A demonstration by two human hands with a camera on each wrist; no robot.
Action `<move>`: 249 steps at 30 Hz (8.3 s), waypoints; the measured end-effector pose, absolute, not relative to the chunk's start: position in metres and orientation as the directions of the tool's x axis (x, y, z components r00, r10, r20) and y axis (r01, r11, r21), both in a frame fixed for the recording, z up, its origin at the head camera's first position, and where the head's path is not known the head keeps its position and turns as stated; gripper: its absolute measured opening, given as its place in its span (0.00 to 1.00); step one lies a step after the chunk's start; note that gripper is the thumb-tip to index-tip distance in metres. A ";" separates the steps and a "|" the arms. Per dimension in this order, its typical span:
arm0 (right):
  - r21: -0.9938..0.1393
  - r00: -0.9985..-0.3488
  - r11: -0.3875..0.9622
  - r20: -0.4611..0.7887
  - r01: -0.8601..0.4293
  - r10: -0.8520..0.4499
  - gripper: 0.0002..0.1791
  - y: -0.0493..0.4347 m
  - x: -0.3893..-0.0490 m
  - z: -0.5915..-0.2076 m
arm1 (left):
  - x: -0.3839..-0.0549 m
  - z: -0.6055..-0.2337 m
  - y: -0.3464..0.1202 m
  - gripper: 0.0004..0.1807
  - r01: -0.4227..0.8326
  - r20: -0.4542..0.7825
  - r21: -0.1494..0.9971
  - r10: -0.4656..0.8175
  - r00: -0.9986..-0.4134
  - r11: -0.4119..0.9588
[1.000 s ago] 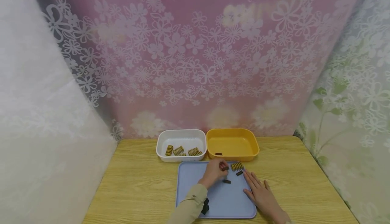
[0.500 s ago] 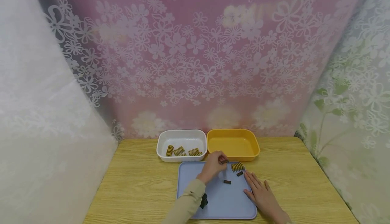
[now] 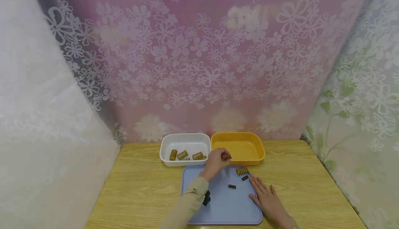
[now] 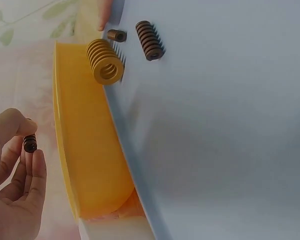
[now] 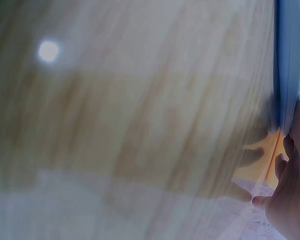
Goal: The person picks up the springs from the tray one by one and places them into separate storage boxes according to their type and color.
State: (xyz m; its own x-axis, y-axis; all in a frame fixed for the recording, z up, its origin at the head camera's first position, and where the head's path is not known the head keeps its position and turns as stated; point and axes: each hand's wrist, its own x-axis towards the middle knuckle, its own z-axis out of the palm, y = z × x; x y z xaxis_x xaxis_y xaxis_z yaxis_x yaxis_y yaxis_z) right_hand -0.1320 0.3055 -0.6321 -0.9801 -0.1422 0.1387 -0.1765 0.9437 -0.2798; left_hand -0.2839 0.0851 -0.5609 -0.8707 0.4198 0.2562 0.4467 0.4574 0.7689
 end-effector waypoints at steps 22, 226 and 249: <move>-0.275 -0.984 0.947 0.108 -0.165 -0.140 0.37 0.312 -0.129 -0.640 | -0.314 -0.556 0.092 0.03 0.475 0.245 0.655 0.430 -0.869 0.587; -0.271 -0.977 0.944 0.149 -0.186 -0.150 0.36 0.306 -0.126 -0.632 | -0.279 -0.544 0.100 0.07 0.517 0.359 0.747 0.402 -0.842 0.417; -0.268 -0.976 0.944 0.153 -0.192 -0.155 0.36 0.308 -0.127 -0.634 | -0.238 -0.590 0.120 0.11 0.570 0.387 0.713 0.450 -0.805 0.408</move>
State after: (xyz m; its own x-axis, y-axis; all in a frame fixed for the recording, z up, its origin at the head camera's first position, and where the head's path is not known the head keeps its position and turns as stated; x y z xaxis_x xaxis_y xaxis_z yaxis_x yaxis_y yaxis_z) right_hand -0.1266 0.3077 -0.6336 -0.9760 -0.1547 0.1532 -0.1917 0.9441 -0.2682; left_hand -0.2384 0.1205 -0.5896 -0.8051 0.4498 0.3867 0.5703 0.4076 0.7131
